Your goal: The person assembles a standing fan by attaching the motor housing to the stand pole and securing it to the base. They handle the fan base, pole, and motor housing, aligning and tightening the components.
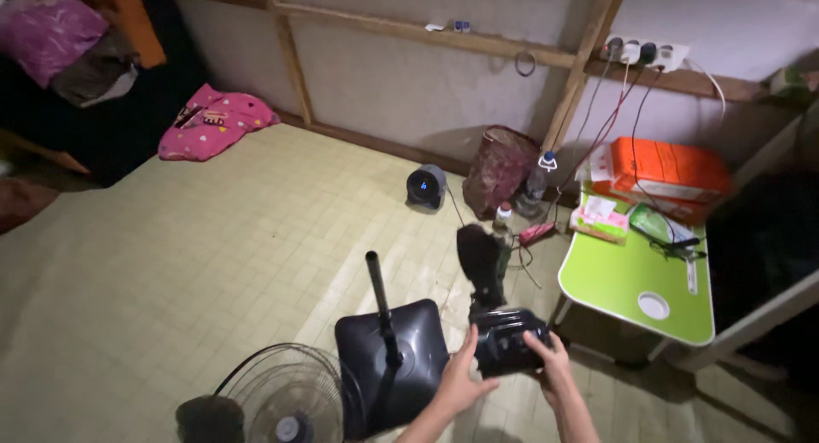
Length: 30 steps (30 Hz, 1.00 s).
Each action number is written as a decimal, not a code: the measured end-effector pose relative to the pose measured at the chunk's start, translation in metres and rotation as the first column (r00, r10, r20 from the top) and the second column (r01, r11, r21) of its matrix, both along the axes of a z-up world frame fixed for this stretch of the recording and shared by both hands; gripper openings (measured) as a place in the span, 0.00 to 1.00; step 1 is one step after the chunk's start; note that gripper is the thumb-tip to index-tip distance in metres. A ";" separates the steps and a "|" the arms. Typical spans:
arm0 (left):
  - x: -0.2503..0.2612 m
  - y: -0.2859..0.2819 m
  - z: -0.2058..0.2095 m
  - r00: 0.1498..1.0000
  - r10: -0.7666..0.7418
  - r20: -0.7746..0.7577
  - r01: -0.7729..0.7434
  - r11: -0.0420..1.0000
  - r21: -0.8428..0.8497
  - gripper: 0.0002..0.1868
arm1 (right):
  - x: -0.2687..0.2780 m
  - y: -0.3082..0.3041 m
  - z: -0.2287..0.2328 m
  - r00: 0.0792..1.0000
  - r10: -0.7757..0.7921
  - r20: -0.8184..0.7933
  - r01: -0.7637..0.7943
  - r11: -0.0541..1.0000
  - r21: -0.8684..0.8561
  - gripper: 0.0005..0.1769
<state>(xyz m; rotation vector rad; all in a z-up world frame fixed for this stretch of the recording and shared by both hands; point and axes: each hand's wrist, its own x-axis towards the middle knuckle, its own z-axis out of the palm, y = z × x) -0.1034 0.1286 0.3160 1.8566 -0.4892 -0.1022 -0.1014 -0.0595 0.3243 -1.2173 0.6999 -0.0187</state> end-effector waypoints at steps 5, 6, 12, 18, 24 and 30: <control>-0.023 0.029 0.075 0.997 0.000 0.083 0.000 1.000 -0.001 0.55 | -0.023 0.025 0.052 0.990 0.044 0.133 -0.070 0.978 0.195 0.25; -0.027 0.036 0.089 0.994 0.005 0.106 -0.004 1.000 -0.006 0.54 | -0.025 0.029 0.058 0.991 0.044 0.126 -0.069 0.977 0.203 0.25; -0.046 0.082 0.147 0.983 -0.015 0.181 0.027 0.998 -0.064 0.53 | -0.037 0.058 0.083 0.982 0.111 0.152 -0.159 0.921 0.356 0.26; -0.058 0.126 0.189 0.983 -0.175 0.046 0.181 0.947 -0.265 0.51 | -0.049 0.096 0.122 0.975 0.116 0.191 -0.184 0.901 0.393 0.27; -0.062 0.162 0.217 0.996 0.028 0.090 0.009 0.924 -0.382 0.47 | -0.057 0.122 0.163 0.937 0.201 0.286 -0.294 0.896 0.334 0.30; -0.065 0.188 0.234 0.982 0.152 0.115 -0.104 0.932 -0.348 0.44 | -0.055 0.127 0.180 0.933 0.201 0.298 -0.293 0.905 0.309 0.29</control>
